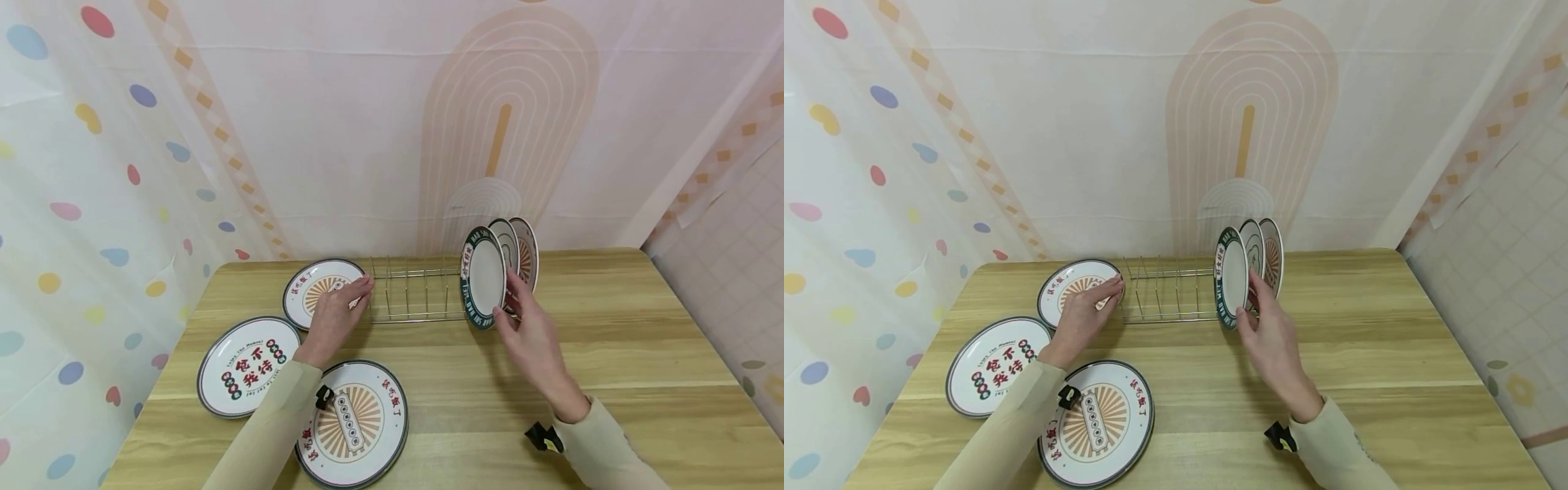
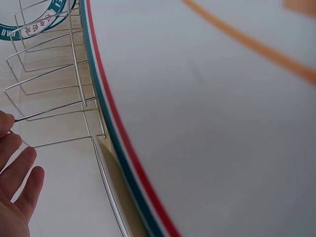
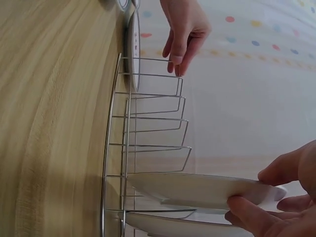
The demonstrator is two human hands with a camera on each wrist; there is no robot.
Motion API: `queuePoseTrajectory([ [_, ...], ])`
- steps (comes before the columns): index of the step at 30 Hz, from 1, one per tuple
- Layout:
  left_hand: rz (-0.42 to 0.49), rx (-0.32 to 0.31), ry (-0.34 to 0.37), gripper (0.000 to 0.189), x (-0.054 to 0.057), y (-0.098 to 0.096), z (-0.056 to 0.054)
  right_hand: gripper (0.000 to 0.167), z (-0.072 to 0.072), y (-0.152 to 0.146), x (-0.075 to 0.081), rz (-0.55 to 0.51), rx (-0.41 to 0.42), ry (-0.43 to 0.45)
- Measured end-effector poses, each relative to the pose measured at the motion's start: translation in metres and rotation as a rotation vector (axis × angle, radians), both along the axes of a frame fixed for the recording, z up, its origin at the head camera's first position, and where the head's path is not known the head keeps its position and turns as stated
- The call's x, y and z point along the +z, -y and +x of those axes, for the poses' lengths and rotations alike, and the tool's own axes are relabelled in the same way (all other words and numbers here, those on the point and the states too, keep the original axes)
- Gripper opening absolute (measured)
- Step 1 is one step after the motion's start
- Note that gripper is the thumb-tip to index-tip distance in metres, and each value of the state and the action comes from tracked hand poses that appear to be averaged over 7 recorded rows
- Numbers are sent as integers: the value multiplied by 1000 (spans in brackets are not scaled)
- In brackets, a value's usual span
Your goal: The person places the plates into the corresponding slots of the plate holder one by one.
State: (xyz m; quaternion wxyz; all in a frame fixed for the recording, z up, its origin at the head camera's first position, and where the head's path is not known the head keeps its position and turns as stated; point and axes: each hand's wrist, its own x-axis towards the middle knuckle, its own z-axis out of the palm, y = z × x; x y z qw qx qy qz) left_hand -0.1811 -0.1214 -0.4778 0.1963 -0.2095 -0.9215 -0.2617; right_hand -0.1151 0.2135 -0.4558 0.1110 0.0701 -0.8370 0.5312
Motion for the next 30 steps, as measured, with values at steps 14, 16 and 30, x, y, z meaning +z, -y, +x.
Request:
queuePoseTrajectory([
  [14, 6, -10, -20, 28, 0, 1, 2, 75, -6, 10, -5, 229, -60, -167],
  [16, 7, -10, -21, 28, 0, 1, 2, 76, -7, 11, -5, 241, -65, -166],
  [30, 8, -3, -2, 26, 1, 0, 7, 76, -11, 16, -7, 216, -55, -123],
])
